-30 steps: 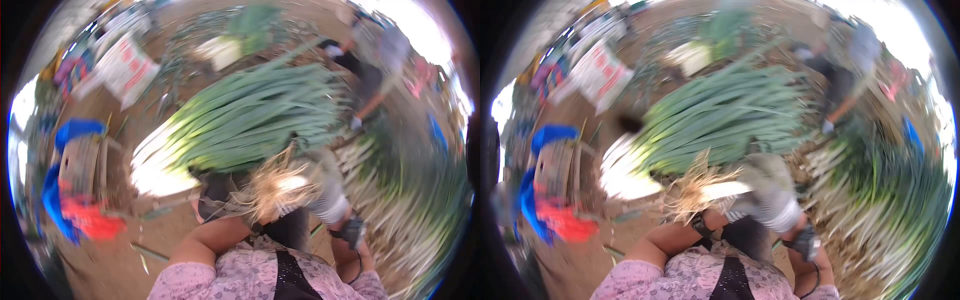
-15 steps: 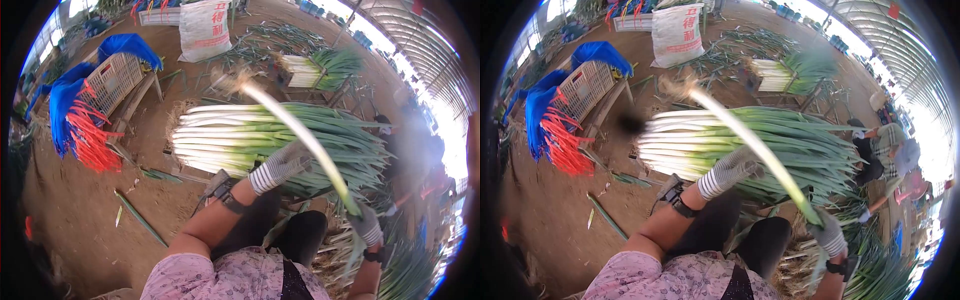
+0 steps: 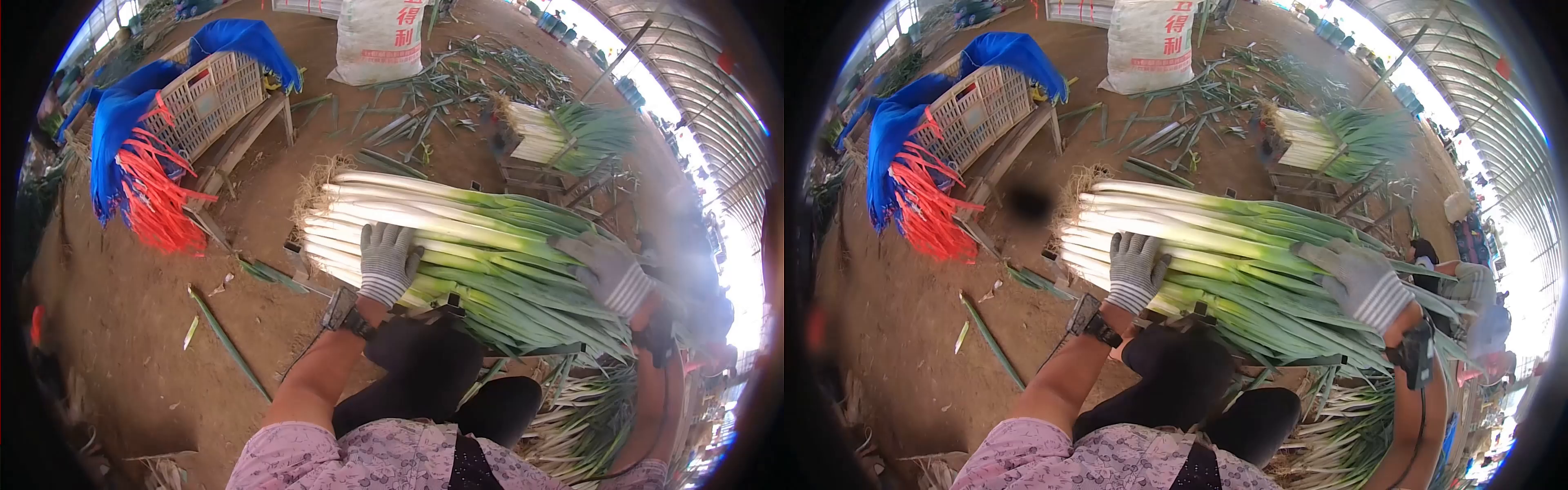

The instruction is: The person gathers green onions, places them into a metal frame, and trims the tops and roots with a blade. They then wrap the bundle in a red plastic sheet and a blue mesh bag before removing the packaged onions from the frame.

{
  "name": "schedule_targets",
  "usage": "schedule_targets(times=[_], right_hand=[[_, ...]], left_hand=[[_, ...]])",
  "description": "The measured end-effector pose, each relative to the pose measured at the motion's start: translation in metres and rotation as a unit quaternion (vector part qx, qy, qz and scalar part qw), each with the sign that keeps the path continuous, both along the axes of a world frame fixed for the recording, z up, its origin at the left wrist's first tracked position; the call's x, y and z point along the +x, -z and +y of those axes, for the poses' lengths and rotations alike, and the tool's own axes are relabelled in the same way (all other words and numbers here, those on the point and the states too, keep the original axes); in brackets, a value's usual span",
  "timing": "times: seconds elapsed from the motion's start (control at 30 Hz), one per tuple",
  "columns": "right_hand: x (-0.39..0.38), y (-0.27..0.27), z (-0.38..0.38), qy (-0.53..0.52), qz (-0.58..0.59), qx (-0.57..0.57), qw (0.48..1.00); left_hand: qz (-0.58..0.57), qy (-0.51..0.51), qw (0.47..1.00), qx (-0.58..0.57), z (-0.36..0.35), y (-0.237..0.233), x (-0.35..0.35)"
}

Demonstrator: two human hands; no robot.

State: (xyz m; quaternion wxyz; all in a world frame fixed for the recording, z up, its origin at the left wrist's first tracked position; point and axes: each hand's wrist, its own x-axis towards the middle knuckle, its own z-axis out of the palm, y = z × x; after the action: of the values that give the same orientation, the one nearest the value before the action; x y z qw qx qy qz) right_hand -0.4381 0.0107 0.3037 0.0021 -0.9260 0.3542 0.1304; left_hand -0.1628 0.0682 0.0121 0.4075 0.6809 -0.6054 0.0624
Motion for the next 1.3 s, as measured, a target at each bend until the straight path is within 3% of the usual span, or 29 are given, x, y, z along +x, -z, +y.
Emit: schedule_targets(times=[0.33,0.43,0.57,0.6,0.73,0.83,0.9,0.97,1.1,1.13,1.23,1.27,1.3], right_hand=[[0.031,0.081,-0.073,-0.060,-0.024,0.061,0.996],[0.047,0.082,-0.077,-0.052,0.033,0.067,0.996],[0.064,0.089,-0.076,-0.020,0.112,0.056,0.992],[0.060,0.105,-0.083,-0.060,0.083,0.023,0.994],[0.051,0.126,-0.079,-0.047,0.100,-0.034,0.993],[0.051,0.126,-0.072,-0.009,0.103,-0.030,0.994],[0.054,0.120,-0.065,0.002,0.111,-0.040,0.993],[0.051,0.122,-0.063,-0.008,0.103,-0.064,0.993],[0.070,0.093,-0.057,-0.050,0.092,-0.109,0.988],[0.076,0.086,-0.065,0.005,0.068,-0.106,0.992],[0.038,0.181,-0.117,0.024,-0.064,-0.183,0.981],[0.039,0.177,-0.108,0.084,-0.049,-0.107,0.989],[0.040,0.179,-0.107,0.079,-0.047,-0.109,0.990]], left_hand=[[0.006,-0.006,1.000,-0.026,-0.001,0.006,0.002],[0.003,-0.003,0.999,-0.036,-0.002,0.009,0.004],[0.004,0.025,0.998,-0.051,-0.004,0.014,0.007],[-0.006,0.028,0.998,-0.060,-0.005,0.015,0.008],[-0.016,0.044,0.996,-0.078,-0.004,0.011,0.011],[0.096,0.060,0.993,0.024,-0.019,-0.002,0.024],[0.029,0.016,0.999,0.012,-0.041,-0.035,0.026],[-0.104,-0.068,0.991,0.051,-0.083,-0.036,0.020],[-0.149,-0.006,0.964,0.222,-0.119,-0.010,0.014],[-0.150,0.006,0.959,0.240,-0.116,-0.011,0.014],[-0.148,0.021,0.949,0.279,-0.112,-0.008,0.014],[-0.152,0.025,0.946,0.284,-0.112,-0.007,0.012],[-0.155,0.024,0.945,0.286,-0.112,-0.009,0.013]])
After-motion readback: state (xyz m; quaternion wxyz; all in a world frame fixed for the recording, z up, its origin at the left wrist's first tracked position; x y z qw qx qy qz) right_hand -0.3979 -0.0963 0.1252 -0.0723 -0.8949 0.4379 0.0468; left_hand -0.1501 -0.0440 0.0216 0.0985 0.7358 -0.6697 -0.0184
